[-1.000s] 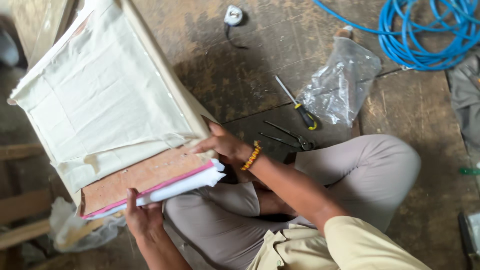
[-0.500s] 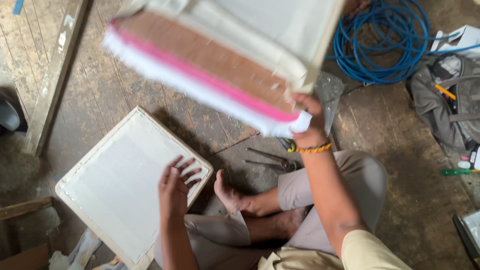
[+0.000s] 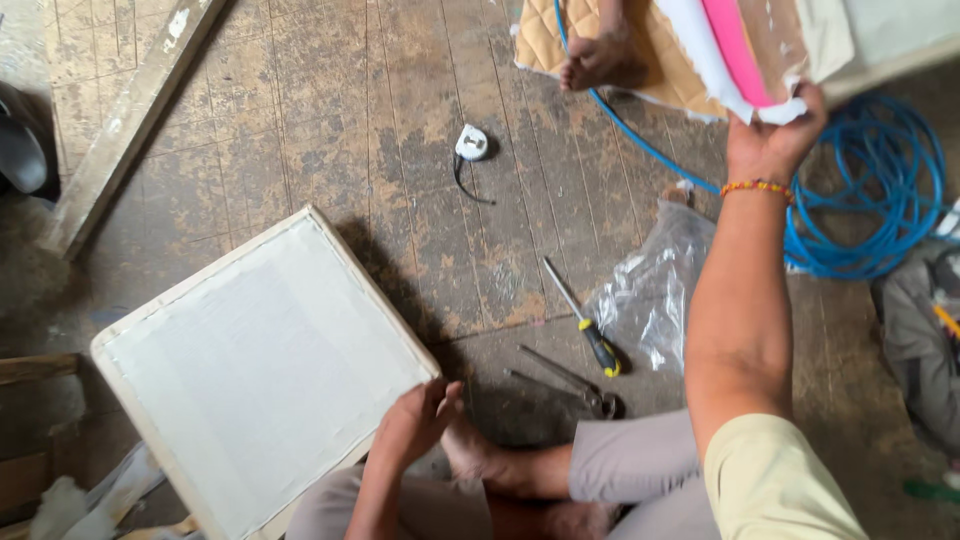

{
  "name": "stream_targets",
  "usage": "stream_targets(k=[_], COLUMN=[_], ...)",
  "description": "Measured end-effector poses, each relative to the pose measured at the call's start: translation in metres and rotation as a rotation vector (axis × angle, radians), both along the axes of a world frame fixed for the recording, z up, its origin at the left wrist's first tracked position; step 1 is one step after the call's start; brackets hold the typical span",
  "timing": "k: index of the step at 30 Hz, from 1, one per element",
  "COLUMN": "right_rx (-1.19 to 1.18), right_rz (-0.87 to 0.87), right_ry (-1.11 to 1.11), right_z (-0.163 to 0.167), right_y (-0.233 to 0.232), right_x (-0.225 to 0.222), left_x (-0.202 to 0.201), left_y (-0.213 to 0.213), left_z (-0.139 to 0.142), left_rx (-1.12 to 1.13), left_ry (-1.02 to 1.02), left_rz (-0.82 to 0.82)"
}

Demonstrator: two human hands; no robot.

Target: The person sits on the floor and uses pliers and a screwdriver to remove staples from the edge of a fabric-covered furniture frame. They pull the fabric away from the frame, extract staples, and set the tools down periodically.

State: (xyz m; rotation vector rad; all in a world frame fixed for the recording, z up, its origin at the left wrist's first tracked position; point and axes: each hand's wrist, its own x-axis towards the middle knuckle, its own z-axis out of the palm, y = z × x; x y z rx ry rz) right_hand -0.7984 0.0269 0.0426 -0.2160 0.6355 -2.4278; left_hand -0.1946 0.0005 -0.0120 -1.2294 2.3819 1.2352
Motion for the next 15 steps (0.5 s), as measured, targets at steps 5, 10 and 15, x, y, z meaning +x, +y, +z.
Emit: stream_targets(k=[5,10,15], right_rx=[0.022,0.201,0.285], right_rz=[0.015,-0.027,-0.128], right_ry=[-0.067,-0.153,-0.211], right_z=[-0.048,-0.068,-0.054], right_y=[-0.028,-0.030,-0.023], right_x=[-0.001,0.008,0.017], left_x=[-0.008,-0.005,-0.002], left_y=[0.001,0.003,0.006], left_z=[0.002,-0.001,0.006], left_rx=[0.004,-0.001,-0.054], left_ry=[0.108,0.167,0.200], left_rz=[0.010,-0.028,-0.058])
